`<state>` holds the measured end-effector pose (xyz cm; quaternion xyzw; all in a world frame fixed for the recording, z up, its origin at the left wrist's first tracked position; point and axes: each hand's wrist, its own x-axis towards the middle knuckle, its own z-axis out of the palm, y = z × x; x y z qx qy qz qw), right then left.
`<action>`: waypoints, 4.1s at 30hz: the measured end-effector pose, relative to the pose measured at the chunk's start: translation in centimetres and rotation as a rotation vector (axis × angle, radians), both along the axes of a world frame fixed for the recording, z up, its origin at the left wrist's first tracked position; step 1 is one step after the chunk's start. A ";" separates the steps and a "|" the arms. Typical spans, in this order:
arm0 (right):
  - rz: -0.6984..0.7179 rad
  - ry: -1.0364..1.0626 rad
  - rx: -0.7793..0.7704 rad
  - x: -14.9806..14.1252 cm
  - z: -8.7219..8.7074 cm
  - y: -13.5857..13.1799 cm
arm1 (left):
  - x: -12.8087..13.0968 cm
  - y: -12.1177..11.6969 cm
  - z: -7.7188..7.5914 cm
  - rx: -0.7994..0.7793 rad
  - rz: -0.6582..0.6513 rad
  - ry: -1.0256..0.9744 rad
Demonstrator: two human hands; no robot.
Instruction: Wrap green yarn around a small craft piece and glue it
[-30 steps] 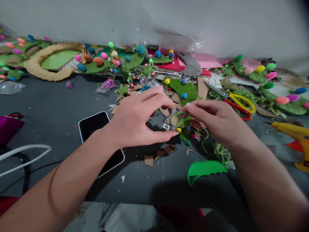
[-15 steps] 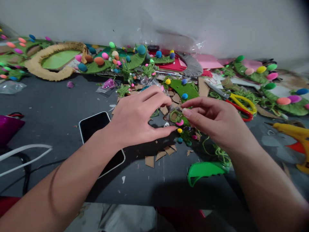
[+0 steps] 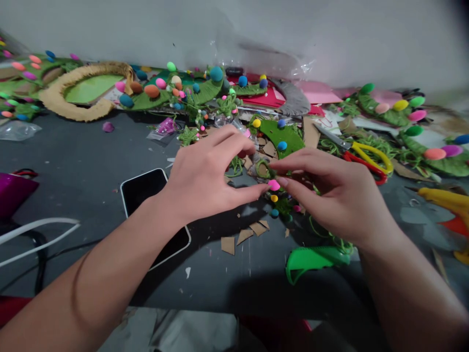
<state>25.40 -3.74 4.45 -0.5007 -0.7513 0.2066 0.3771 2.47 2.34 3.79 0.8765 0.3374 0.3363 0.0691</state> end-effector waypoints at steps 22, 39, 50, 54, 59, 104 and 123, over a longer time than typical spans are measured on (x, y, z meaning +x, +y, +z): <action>0.077 -0.109 0.145 0.2 -0.2 0.5 | -0.1 0.2 -0.2 -0.038 -0.030 0.019; 0.035 -0.049 0.147 -0.7 -0.2 0.1 | 0.1 -0.2 0.0 -0.097 -0.145 0.028; 0.189 -0.119 0.200 0.7 0.0 0.3 | -0.1 -0.3 0.1 -0.121 -0.108 0.089; 0.113 -0.098 0.273 0.4 -0.5 0.4 | -0.1 -0.4 0.2 -0.136 -0.105 0.085; 0.111 -0.098 0.312 -0.1 -0.6 0.4 | 0.0 -0.3 0.0 -0.132 -0.122 0.058; 0.023 0.047 -0.161 1.4 -0.6 1.2 | -1.0 0.5 0.9 0.038 0.092 -0.100; -0.008 0.093 0.257 -0.6 0.0 -0.1 | -0.3 0.0 0.4 -0.038 -0.119 -0.017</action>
